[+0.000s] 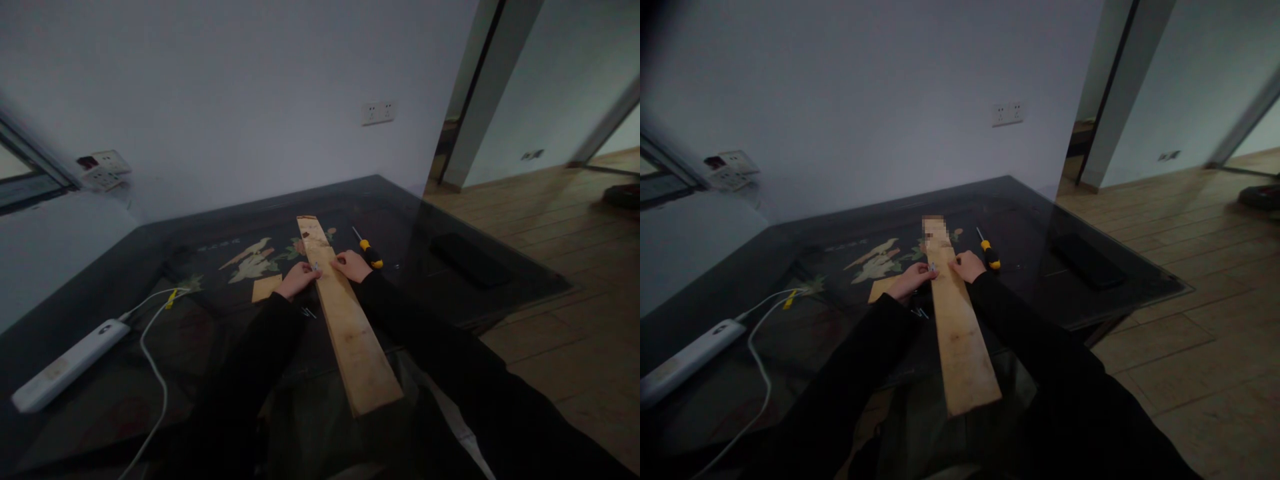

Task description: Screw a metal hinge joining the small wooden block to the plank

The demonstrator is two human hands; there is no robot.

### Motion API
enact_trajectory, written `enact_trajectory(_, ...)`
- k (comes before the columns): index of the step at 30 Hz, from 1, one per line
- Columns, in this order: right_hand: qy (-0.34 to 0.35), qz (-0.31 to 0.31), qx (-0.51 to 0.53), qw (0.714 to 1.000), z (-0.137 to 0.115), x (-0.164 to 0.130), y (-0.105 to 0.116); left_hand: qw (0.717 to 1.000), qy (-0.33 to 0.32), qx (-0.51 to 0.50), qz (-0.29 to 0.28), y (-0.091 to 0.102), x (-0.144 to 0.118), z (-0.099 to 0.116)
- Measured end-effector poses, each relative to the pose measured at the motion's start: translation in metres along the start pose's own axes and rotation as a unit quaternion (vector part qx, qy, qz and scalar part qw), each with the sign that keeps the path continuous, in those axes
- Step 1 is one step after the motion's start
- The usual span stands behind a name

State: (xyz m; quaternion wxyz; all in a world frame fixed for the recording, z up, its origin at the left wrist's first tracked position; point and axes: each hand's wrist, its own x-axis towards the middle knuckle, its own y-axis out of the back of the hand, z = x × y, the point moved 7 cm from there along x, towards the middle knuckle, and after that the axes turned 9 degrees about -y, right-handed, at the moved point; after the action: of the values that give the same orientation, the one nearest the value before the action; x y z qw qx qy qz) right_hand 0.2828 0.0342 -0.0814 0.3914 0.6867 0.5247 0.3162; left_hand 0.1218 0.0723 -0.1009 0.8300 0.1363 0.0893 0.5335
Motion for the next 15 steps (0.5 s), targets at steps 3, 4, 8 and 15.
enact_trajectory(3,0.002,0.005,-0.009,1.000,-0.0001,0.0007,0.0002,1.000,-0.002,-0.019,0.005,0.0008,0.0014,-0.0045)
enact_trajectory(4,0.002,0.006,-0.011,1.000,-0.0001,0.0008,0.0004,1.000,-0.005,-0.029,0.008,0.0008,0.0013,-0.0054)
enact_trajectory(8,0.004,0.011,-0.018,1.000,-0.0001,0.0005,0.0000,0.999,-0.012,-0.043,0.016,0.0001,0.0016,-0.0085)
enact_trajectory(15,0.007,0.035,-0.035,0.999,-0.0037,-0.0040,-0.0007,0.999,-0.015,-0.043,0.014,-0.0010,0.0010,-0.0098)
